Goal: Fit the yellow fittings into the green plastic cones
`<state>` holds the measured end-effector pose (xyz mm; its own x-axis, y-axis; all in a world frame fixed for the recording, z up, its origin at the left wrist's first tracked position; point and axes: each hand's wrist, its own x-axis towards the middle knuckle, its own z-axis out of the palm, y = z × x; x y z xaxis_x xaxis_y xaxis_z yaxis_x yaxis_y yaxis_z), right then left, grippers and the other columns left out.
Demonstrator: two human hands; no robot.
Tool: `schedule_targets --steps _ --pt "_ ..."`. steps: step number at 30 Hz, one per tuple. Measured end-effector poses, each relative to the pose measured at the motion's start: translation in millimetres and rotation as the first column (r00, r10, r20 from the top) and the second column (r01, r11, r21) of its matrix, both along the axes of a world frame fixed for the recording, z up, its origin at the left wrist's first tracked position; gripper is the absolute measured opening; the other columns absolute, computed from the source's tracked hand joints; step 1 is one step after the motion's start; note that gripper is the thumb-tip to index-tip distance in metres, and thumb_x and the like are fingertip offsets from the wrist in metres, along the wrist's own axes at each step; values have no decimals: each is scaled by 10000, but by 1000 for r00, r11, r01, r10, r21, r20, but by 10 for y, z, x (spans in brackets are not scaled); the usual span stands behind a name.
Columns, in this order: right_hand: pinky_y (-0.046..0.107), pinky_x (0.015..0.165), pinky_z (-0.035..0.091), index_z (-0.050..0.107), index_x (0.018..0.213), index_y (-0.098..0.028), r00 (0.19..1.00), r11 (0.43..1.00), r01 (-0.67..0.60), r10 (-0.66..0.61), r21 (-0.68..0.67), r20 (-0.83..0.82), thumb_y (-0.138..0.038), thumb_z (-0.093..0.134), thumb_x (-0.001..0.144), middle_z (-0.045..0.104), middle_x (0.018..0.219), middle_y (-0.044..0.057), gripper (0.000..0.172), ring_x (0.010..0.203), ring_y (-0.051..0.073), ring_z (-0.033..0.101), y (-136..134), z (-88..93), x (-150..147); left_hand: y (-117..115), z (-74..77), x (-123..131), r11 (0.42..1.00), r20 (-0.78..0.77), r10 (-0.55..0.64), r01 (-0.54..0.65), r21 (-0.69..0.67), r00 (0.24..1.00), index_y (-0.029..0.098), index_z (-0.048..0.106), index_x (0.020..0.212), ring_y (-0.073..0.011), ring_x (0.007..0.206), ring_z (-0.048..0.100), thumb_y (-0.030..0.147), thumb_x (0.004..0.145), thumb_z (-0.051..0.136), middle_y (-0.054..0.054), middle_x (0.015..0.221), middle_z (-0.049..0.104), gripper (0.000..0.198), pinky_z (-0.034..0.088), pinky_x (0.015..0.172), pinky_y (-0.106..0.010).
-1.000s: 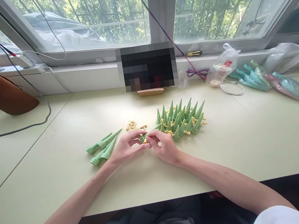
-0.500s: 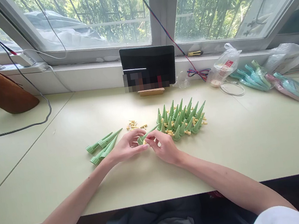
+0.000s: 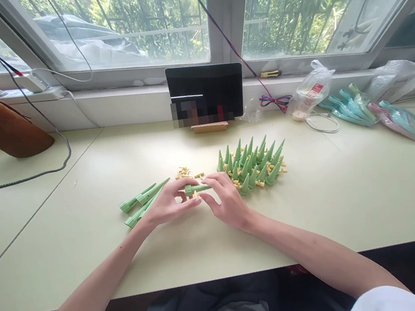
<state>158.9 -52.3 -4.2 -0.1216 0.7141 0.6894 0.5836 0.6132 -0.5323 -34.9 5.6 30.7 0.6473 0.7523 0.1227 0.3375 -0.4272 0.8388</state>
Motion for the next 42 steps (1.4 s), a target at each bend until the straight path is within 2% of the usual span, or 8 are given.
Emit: schedule_targets --steps 7,11,15,20,25,29,42 --pt "336 823 541 582 1110 -200 998 984 -69 69 -166 -5 -277 479 1001 666 1066 98 169 961 209 655 6 -64 3 -23 -7 24 1000 28 -3 3 2 1000 183 646 1058 -93 673 550 433 857 640 -44 1018 657 321 489 582 -222" --pt "324 758 551 545 1181 -189 995 958 -99 92 -270 -38 -318 462 1004 672 1087 117 234 939 218 667 1 -73 2 -41 -14 42 1000 50 -1 1 4 999 181 634 1058 -100 685 569 426 869 628 -49 999 655 310 495 594 -225" --pt "323 728 547 512 1230 -191 990 925 -142 129 -354 -60 -331 432 1014 686 1033 100 270 839 200 670 -3 -63 -1 -63 -12 58 1000 68 -17 17 0 998 177 624 1064 -110 703 591 431 880 615 -60 1027 652 314 500 604 -233" --pt "371 862 510 529 1234 -174 987 935 -156 160 -319 -12 -293 389 1026 656 1128 130 277 1011 235 633 4 -57 2 -88 -10 69 999 40 -3 2 36 999 167 595 1048 -95 626 551 450 887 604 -53 975 629 326 434 528 -223" --pt "345 775 495 566 1207 -160 983 934 -142 172 -328 66 -295 328 1044 617 936 93 318 871 217 598 0 -38 1 -106 -46 79 996 -20 10 -8 85 1000 171 562 1021 -72 525 439 459 906 567 -30 874 606 311 365 487 -223" --pt "330 746 479 575 1179 -165 983 936 -134 167 -325 76 -299 314 1050 603 915 83 321 843 207 583 -7 -27 0 -115 -90 82 994 -39 12 -8 106 999 183 544 1025 -66 482 375 453 917 542 -12 836 588 291 345 488 -233" --pt "322 730 468 583 1044 -181 989 947 -91 121 -309 82 -342 296 1052 650 916 86 330 823 202 604 -9 -24 -6 -150 -113 130 998 6 36 -36 57 999 185 546 1037 -72 533 431 489 932 507 -32 943 603 324 374 502 -222"
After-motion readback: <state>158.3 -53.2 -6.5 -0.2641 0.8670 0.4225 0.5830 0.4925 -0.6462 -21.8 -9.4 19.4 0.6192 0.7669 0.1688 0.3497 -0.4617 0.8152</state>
